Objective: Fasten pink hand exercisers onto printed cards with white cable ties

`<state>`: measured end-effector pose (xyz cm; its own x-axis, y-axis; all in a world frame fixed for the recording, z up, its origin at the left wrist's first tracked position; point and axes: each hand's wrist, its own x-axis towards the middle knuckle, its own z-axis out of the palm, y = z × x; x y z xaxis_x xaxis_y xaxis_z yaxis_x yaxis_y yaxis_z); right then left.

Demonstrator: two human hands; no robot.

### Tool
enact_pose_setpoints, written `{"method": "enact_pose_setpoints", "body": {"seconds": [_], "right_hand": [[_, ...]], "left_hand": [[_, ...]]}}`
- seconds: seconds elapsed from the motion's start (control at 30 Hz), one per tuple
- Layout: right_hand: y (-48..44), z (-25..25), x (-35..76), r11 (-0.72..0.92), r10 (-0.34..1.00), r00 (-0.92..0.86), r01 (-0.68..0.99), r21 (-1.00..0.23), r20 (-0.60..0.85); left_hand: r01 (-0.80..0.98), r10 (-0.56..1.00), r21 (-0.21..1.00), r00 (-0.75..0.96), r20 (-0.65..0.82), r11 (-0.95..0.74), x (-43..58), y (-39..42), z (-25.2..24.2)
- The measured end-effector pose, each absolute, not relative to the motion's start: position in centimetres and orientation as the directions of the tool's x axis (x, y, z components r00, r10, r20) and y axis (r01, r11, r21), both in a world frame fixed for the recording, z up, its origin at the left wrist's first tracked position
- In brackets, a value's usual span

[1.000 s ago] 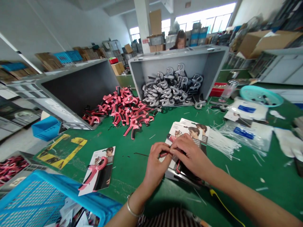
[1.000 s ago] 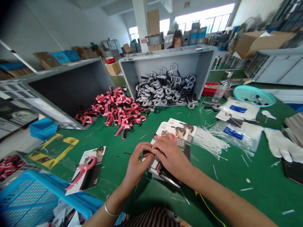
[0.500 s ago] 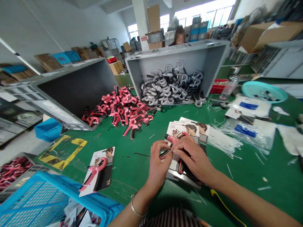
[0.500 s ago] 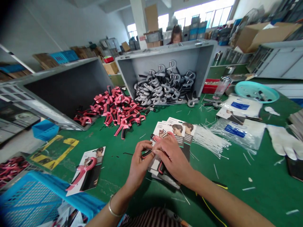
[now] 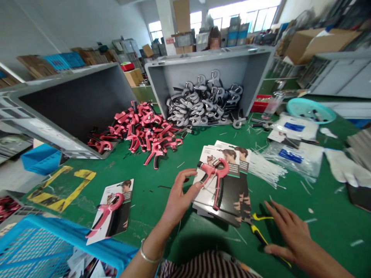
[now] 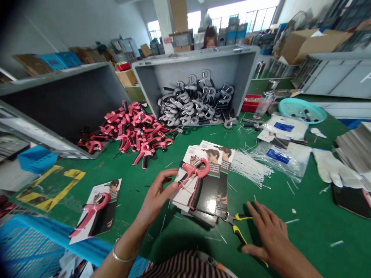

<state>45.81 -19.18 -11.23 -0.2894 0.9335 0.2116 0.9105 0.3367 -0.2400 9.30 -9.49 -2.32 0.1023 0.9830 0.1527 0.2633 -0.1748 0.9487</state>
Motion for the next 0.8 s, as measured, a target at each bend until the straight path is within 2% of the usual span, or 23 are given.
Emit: {"method": "enact_pose_setpoints", "body": {"seconds": [0.07, 0.17, 0.27, 0.37, 0.47, 0.5, 0.57, 0.6, 0.67, 0.8], "right_hand": [[-19.9, -13.1, 46.8, 0.341, 0.939, -0.326, 0.923, -0.18, 0.107], [-19.4, -13.0, 46.7, 0.317, 0.94, -0.338, 0.919, -0.234, -0.051], [-18.7, -10.6, 47.0, 0.211, 0.939, -0.3, 0.889, -0.406, -0.169], [-19.4, -7.9, 48.4, -0.068, 0.921, -0.194, 0.773, -0.631, -0.337], [-21.7, -6.1, 49.2, -0.414, 0.793, -0.217, 0.494, -0.765, -0.569], [-22.6, -5.9, 48.9, -0.508, 0.747, -0.274, 0.352, -0.786, -0.605], [-24.2, -5.9, 47.6, -0.62, 0.715, -0.388, 0.032, -0.784, -0.581], [-24.7, -6.1, 46.7, -0.629, 0.735, -0.416, -0.124, -0.768, -0.535], [-24.9, -6.6, 44.8, -0.6, 0.782, -0.437, -0.334, -0.727, -0.444], [-23.7, -6.5, 41.9, -0.522, 0.853, -0.345, -0.589, -0.617, -0.392]], "left_hand": [[0.298, 0.989, 0.945, 0.088, 0.116, -0.137, 10.1, -8.8, -2.3], [0.312, 0.988, 0.942, 0.122, 0.091, -0.126, 10.8, -7.9, -2.3], [0.326, 0.992, 0.939, 0.104, 0.074, -0.104, 10.3, -7.7, -2.3], [0.272, 0.996, 0.96, 0.083, 0.043, -0.064, 9.6, -8.0, -2.5], [0.204, 0.997, 0.978, 0.071, 0.035, -0.049, 9.7, -8.3, -2.7], [0.195, 0.997, 0.98, 0.063, 0.038, -0.05, 9.8, -8.3, -2.8], [0.2, 0.998, 0.978, 0.048, 0.049, -0.057, 10.1, -8.2, -3.2], [0.205, 0.998, 0.977, 0.046, 0.048, -0.057, 10.2, -8.2, -3.5], [0.21, 0.998, 0.976, 0.036, 0.045, -0.051, 10.2, -8.1, -4.0], [0.194, 1.0, 0.981, 0.015, 0.024, -0.027, 10.0, -8.2, -4.3]]}}
